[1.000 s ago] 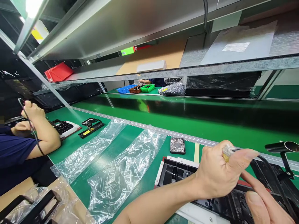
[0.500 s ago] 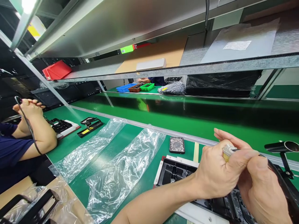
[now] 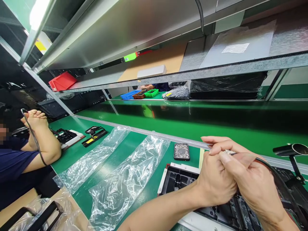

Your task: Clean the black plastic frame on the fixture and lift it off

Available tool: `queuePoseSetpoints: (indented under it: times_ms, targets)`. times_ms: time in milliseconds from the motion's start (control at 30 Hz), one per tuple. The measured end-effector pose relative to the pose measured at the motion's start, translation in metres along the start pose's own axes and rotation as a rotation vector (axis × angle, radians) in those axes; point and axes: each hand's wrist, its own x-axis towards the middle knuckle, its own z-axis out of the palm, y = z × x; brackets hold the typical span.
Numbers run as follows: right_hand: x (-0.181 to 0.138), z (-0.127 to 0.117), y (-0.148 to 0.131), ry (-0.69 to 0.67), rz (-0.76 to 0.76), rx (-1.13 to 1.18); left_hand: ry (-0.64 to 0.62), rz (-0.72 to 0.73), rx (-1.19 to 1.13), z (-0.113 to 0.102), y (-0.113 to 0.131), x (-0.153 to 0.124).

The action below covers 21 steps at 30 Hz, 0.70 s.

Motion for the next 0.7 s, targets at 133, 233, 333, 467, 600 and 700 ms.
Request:
queuePoseSetpoints:
  times_ms: [133, 233, 333, 467, 600, 700]
  targets:
    - [-0.0006, -0.0002, -0.0056, 0.015, 0.025, -0.035, -0.022, -0.005, 0.077, -0.0011, -0.0042, -0.0021]
    - [0.0008, 0.0003, -0.0094, 0.016, 0.054, -0.036, 0.020, -0.027, 0.069, -0.0015, -0.0034, -0.0017]
    - [0.0026, 0.0015, -0.0108, 0.006, 0.077, -0.052, 0.046, -0.049, 0.046, -0.0011, -0.0021, -0.0006]
    - [0.0039, 0.0030, -0.0104, -0.011, 0.104, -0.031, 0.028, -0.076, 0.055, -0.0013, -0.0040, 0.0003]
    - [0.0029, 0.0015, -0.0092, -0.010, 0.113, -0.037, -0.031, -0.030, 0.049, -0.0017, -0.0054, 0.0001]
    - [0.0019, -0.0010, -0.0086, -0.024, 0.088, -0.074, -0.012, -0.054, 0.048, -0.0003, -0.0024, -0.0007]
